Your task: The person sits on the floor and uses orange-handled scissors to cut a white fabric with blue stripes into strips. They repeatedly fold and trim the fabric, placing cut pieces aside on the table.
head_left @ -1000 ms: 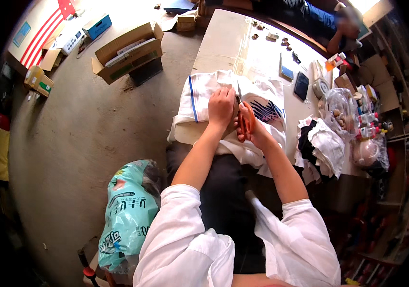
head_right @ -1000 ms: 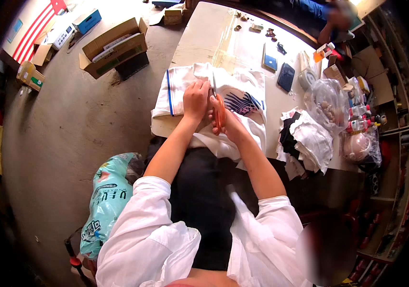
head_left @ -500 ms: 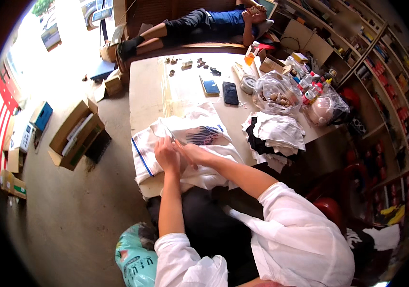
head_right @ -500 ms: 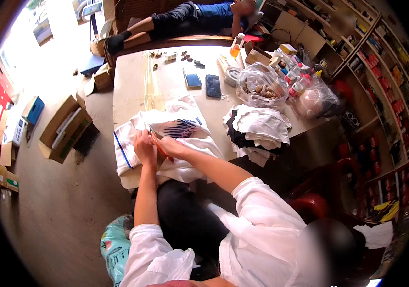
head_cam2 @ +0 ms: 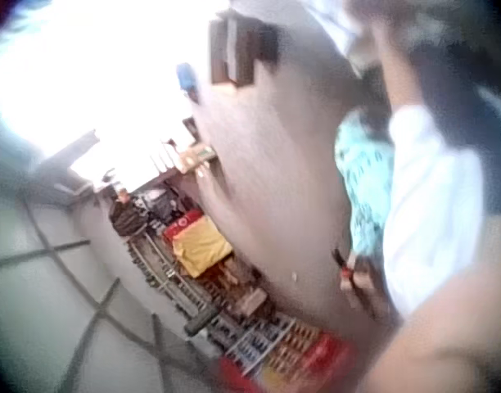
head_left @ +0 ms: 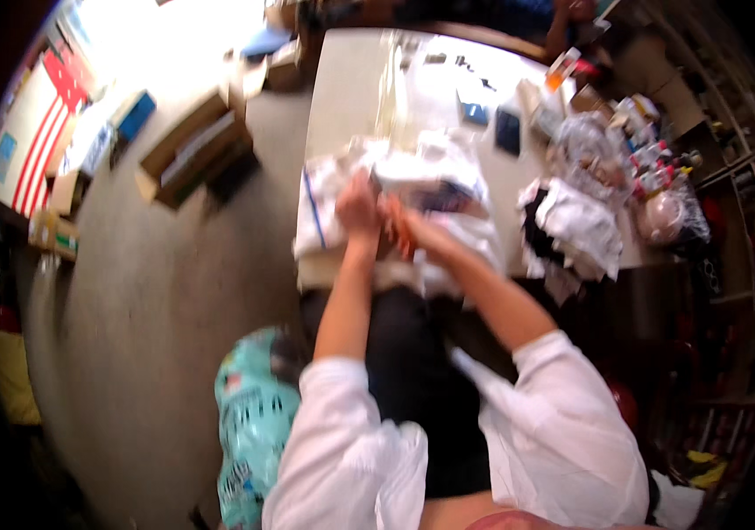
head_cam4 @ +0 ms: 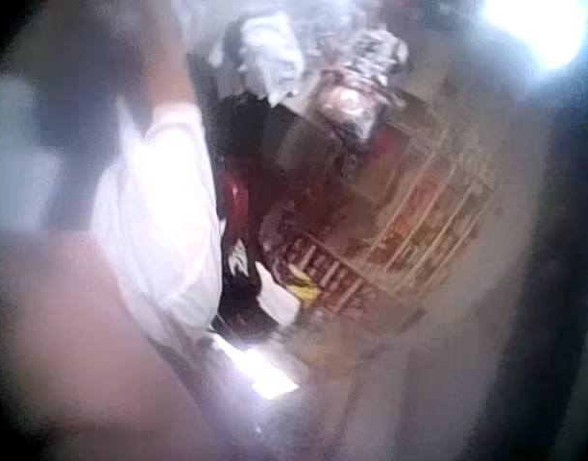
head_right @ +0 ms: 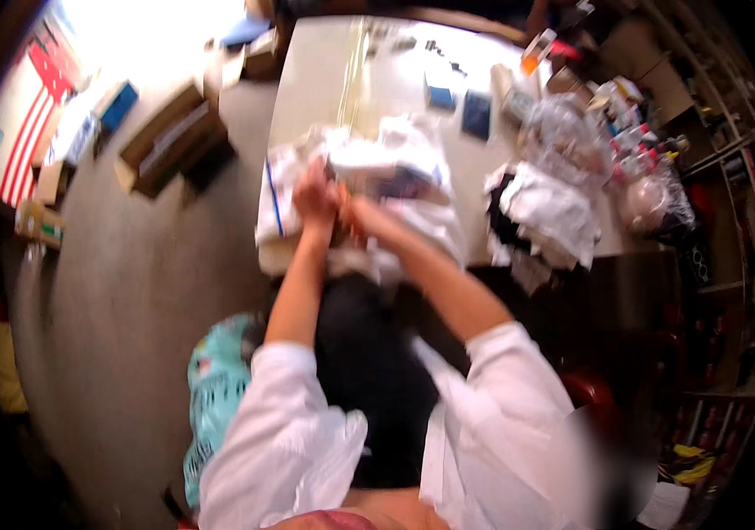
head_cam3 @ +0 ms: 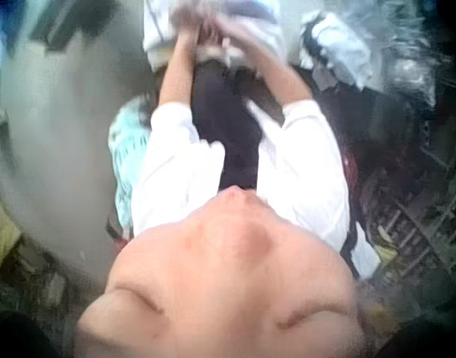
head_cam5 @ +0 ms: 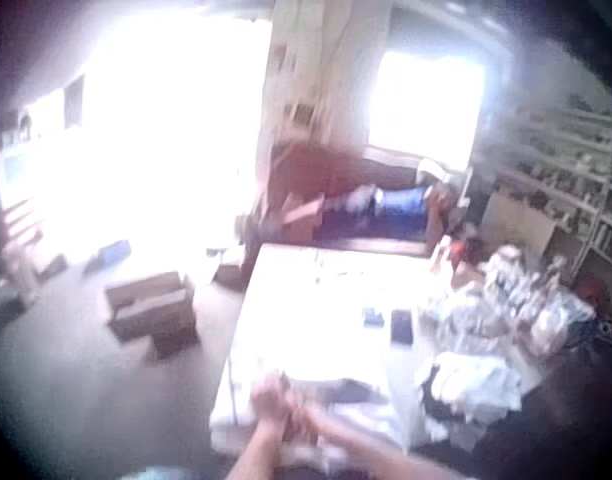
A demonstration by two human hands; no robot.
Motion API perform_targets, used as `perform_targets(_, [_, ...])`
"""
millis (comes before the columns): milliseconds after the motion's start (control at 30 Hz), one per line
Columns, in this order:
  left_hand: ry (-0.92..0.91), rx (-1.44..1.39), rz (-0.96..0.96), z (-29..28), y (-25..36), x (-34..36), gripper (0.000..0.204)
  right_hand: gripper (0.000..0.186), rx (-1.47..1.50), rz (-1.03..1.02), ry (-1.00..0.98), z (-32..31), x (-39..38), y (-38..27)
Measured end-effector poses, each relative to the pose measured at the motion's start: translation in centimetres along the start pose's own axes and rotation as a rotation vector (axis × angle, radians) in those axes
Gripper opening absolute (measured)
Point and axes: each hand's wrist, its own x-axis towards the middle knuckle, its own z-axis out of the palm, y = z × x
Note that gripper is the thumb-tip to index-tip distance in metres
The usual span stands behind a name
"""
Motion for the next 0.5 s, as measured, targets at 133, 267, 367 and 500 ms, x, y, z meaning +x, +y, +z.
perform_targets(133, [0.001, -0.042, -0.075, -2.4, 1.8, 0.5, 0.017, 0.06, 0.066, 0.067, -0.009, 0.5, -0.3, -2.1])
perform_targets(267, [0.017, -0.078, -0.064, -3.0, 2.0, 0.8, 0.017, 0.058, 0.015, 0.118, -0.041, 0.1, 0.3, -3.0])
perform_targets(367, [-0.026, -0.091, -0.041, -3.5, 2.1, 0.9, 0.018, 0.058, -0.018, 0.061, -0.056, -0.1, 0.8, -4.1])
perform_targets(500, [-0.015, -0.153, -0.089, -3.9, 2.7, 1.1, 0.009, 0.057, -0.038, 0.06, -0.004, -0.3, 2.2, -4.3])
